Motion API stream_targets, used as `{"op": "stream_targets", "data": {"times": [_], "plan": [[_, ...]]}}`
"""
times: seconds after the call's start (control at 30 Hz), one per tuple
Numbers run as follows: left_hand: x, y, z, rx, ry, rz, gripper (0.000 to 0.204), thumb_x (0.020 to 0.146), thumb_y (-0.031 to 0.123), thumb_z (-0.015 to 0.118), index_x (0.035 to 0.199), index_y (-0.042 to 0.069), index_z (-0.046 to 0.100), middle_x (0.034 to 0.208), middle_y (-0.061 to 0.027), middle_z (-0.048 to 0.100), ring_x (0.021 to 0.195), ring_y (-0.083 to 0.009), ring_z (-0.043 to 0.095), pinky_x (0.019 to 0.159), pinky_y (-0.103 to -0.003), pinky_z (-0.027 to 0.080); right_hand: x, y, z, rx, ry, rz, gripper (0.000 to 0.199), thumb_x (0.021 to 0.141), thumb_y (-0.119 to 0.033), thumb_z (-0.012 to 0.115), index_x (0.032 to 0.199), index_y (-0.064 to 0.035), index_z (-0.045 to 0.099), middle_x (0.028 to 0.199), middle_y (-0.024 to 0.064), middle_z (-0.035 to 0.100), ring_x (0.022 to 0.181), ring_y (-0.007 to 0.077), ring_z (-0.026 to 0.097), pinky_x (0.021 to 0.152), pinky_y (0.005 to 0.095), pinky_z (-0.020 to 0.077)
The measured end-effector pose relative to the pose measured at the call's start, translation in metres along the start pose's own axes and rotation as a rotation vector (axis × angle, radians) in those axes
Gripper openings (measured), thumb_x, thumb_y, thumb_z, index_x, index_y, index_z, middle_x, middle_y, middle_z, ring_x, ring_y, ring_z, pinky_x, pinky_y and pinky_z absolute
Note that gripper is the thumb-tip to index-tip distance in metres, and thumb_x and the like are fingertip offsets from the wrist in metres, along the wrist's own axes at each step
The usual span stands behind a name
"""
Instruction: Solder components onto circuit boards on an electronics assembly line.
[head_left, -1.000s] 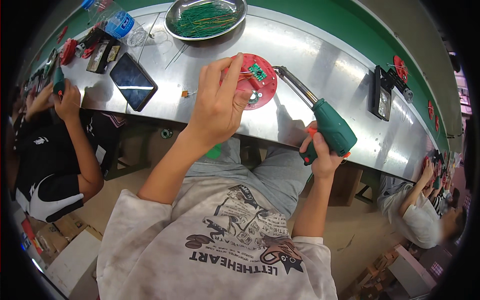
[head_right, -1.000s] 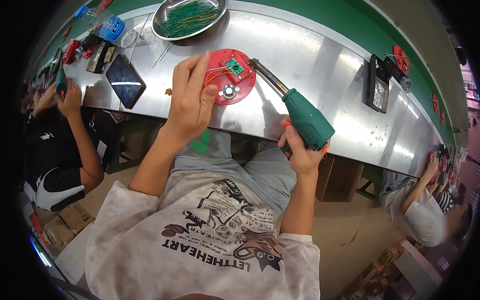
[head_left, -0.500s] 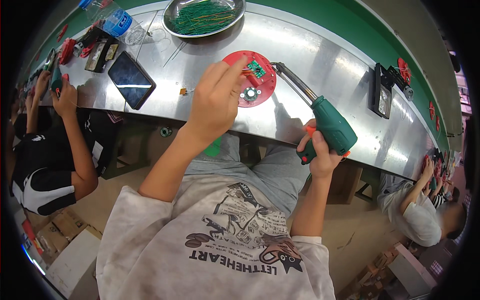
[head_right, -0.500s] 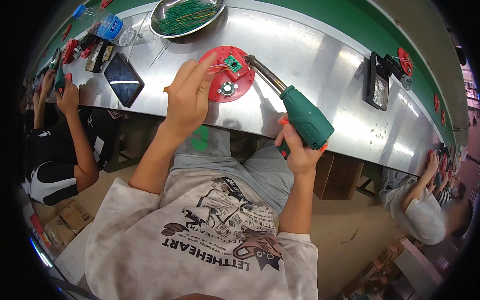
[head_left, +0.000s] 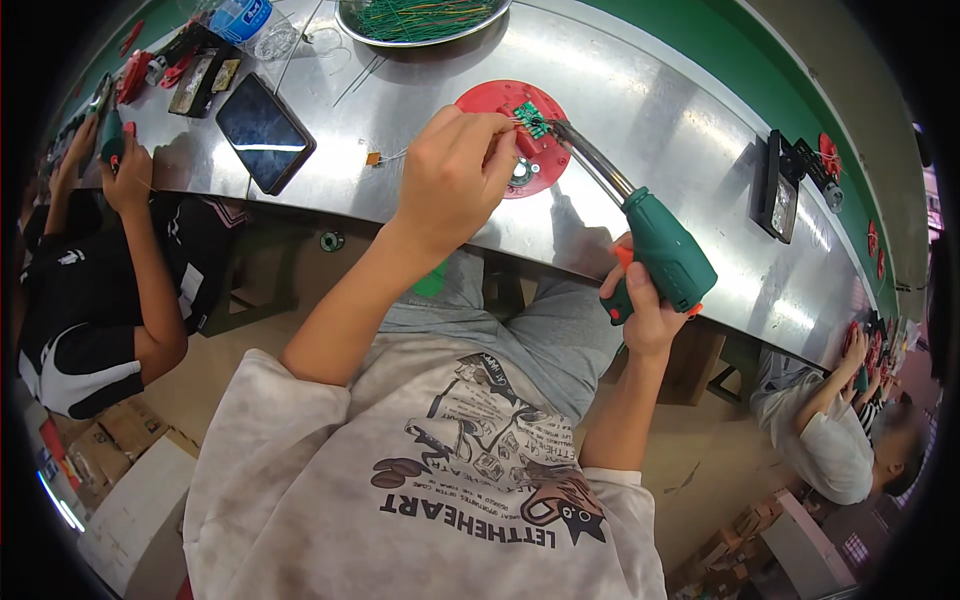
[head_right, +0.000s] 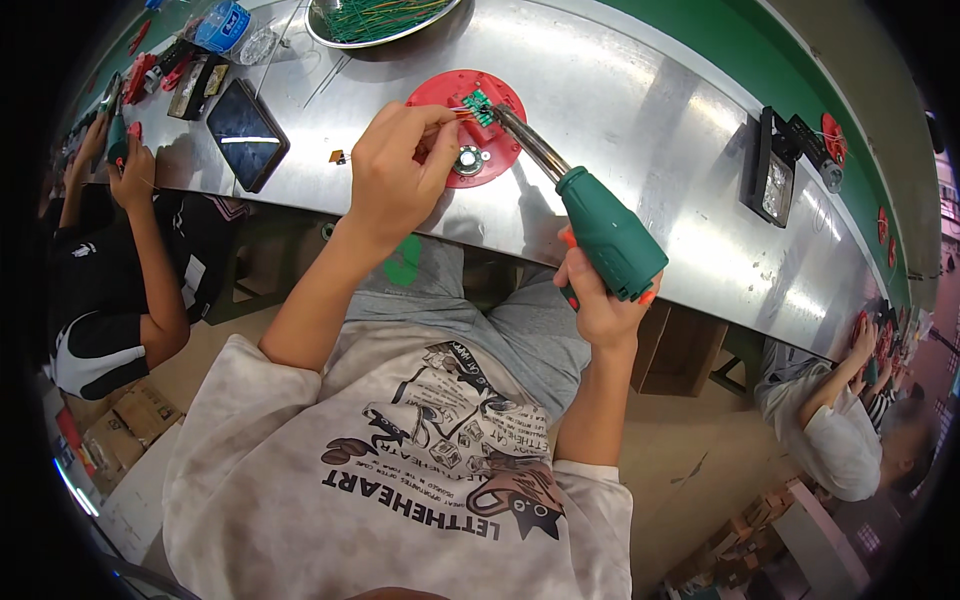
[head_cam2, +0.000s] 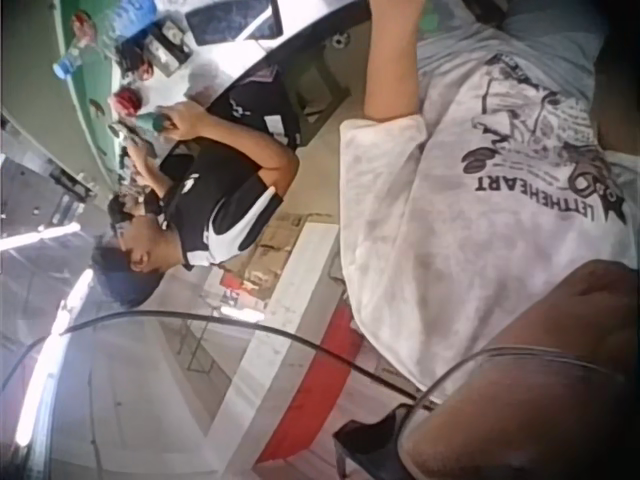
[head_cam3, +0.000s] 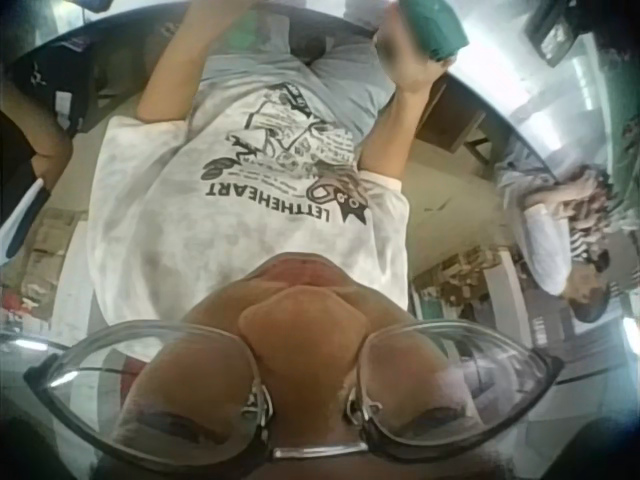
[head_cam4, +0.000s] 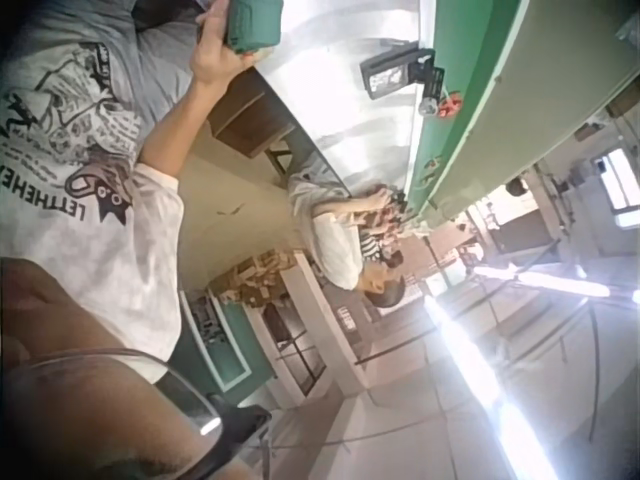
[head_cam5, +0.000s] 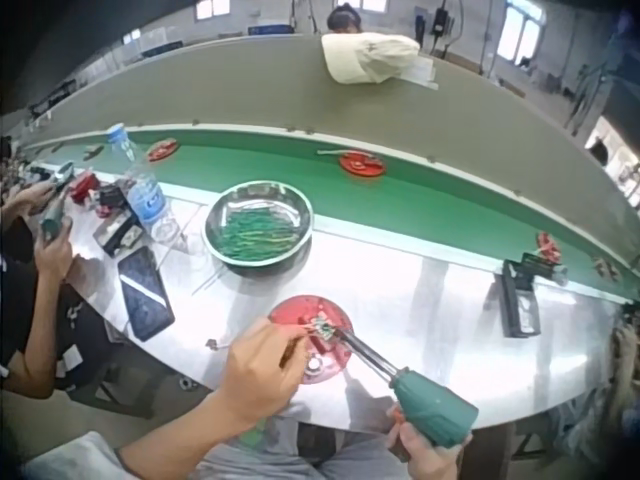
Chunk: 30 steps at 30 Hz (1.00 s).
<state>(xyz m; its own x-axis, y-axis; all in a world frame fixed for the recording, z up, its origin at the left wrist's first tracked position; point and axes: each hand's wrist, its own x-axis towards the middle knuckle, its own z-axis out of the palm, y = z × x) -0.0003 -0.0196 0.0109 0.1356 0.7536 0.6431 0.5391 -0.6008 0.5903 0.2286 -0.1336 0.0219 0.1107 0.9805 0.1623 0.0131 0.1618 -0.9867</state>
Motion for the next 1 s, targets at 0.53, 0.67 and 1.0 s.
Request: {"op": "stream_targets", "data": {"times": [0.53,0.67,1.0], "plan": [[-0.0043,-0.0081,0.0086,0.082,0.013,0.072,0.010,0.074,0.001,0.072,0.082,0.002,0.066,0.071,-0.0080,0.067,0.062,-0.0254,0.061,0.055,-0.036,0.051,-0.0013,-0.0001,0.0013,-0.042,-0.074,0.023,0.034,0.095,-0.006,0.061,0.126,0.0055,0.059,0.100,0.0154,0.066,0.058,0.0170,0.062,0.052,0.0285,0.0489],[-0.0040,-0.0065,0.0091,0.102,0.029,0.096,0.010,0.074,0.001,0.072,0.082,0.002,0.066,0.070,-0.0079,0.067,0.062,-0.0246,0.061,0.056,-0.036,0.051,-0.0026,0.0030,0.0006,-0.071,-0.060,0.028,0.035,0.094,-0.007,0.062,0.127,0.0055,0.059,0.095,0.0138,0.065,0.058,0.0175,0.062,0.052,0.0284,0.0485],[-0.0057,-0.0080,0.0100,0.126,0.036,0.118,0.010,0.074,0.002,0.073,0.081,0.002,0.066,0.068,-0.0076,0.066,0.061,-0.0243,0.060,0.056,-0.036,0.050,-0.0044,0.0005,0.0012,0.056,0.059,0.045,0.038,0.096,-0.013,0.059,0.128,0.0078,0.057,0.092,0.0156,0.064,0.056,0.0195,0.062,0.051,0.0290,0.0487]]}}
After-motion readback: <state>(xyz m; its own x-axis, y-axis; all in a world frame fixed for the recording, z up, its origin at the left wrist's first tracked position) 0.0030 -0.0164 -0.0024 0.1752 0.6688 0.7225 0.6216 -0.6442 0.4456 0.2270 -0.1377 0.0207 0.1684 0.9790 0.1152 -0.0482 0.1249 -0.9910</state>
